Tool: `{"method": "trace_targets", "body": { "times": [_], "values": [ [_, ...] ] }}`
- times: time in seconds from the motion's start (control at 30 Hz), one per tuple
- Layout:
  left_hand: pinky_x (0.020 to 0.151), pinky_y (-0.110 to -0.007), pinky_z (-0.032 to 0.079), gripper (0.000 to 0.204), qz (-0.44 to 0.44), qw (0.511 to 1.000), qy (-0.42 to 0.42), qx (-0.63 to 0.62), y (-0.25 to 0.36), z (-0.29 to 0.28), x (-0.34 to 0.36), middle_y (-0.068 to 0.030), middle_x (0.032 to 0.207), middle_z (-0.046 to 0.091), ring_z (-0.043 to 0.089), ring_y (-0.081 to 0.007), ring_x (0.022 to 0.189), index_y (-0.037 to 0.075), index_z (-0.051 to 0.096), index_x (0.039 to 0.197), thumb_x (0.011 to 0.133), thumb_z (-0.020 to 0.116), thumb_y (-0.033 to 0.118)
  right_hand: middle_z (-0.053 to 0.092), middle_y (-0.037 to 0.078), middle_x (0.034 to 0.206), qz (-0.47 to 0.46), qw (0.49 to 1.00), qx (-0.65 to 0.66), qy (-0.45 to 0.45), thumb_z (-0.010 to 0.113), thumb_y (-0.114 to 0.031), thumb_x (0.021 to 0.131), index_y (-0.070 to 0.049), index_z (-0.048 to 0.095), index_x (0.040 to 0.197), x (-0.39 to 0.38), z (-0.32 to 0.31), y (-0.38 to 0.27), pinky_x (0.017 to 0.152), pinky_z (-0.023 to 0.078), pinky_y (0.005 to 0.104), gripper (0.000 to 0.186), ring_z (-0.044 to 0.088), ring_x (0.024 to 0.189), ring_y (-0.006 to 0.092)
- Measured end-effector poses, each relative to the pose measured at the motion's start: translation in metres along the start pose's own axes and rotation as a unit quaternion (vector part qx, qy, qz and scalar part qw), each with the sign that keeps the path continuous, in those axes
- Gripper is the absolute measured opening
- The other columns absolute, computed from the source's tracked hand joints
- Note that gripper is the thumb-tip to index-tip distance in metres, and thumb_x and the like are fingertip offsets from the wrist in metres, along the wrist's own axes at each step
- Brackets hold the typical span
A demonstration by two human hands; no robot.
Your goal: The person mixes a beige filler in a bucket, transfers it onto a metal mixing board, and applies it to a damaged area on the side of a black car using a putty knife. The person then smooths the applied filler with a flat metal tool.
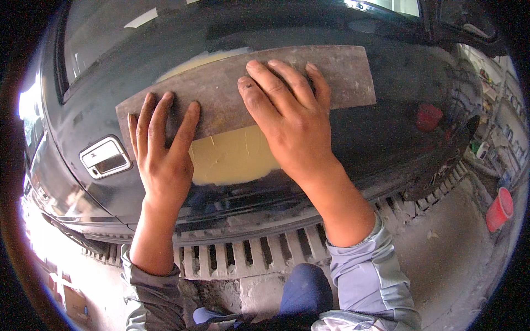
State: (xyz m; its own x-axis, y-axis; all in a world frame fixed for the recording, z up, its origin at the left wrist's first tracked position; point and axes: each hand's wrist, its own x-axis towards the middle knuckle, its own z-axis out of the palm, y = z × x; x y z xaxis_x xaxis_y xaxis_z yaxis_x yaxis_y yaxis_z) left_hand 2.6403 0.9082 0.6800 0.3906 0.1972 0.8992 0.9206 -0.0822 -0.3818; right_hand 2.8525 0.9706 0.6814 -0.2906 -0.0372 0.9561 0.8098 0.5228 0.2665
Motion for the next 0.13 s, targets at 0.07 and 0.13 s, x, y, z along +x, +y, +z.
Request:
{"method": "trace_targets", "body": {
  "times": [0.07, 0.13],
  "values": [
    [0.107, -0.063, 0.030, 0.042, -0.002, 1.000, -0.005, 0.001, 0.0009, 0.0007, -0.0035, -0.0136, 0.134, 0.052, 0.046, -0.0381, 0.129, 0.023, 0.064, 0.124, 0.083, 0.063, 0.015, 0.061, 0.000, 0.129, 0.000, 1.000, 0.004, -0.001, 0.061, -0.017, 0.087, -0.017, 0.065, 0.114, -0.0038, 0.0020, -0.0006, 0.108, 0.030, 0.0509, 0.028, 0.052, 0.121, 0.0217],
    [0.107, -0.063, 0.029, 0.042, -0.005, 1.000, -0.009, 0.003, 0.0027, 0.0002, -0.0044, -0.0135, 0.135, 0.052, 0.046, -0.0381, 0.129, 0.023, 0.064, 0.124, 0.083, 0.063, 0.016, 0.061, 0.000, 0.129, 0.000, 1.000, 0.007, 0.002, 0.061, -0.016, 0.087, -0.017, 0.065, 0.114, -0.0060, 0.0021, 0.0001, 0.108, 0.029, 0.0511, 0.028, 0.052, 0.122, 0.0216]
  ]
}}
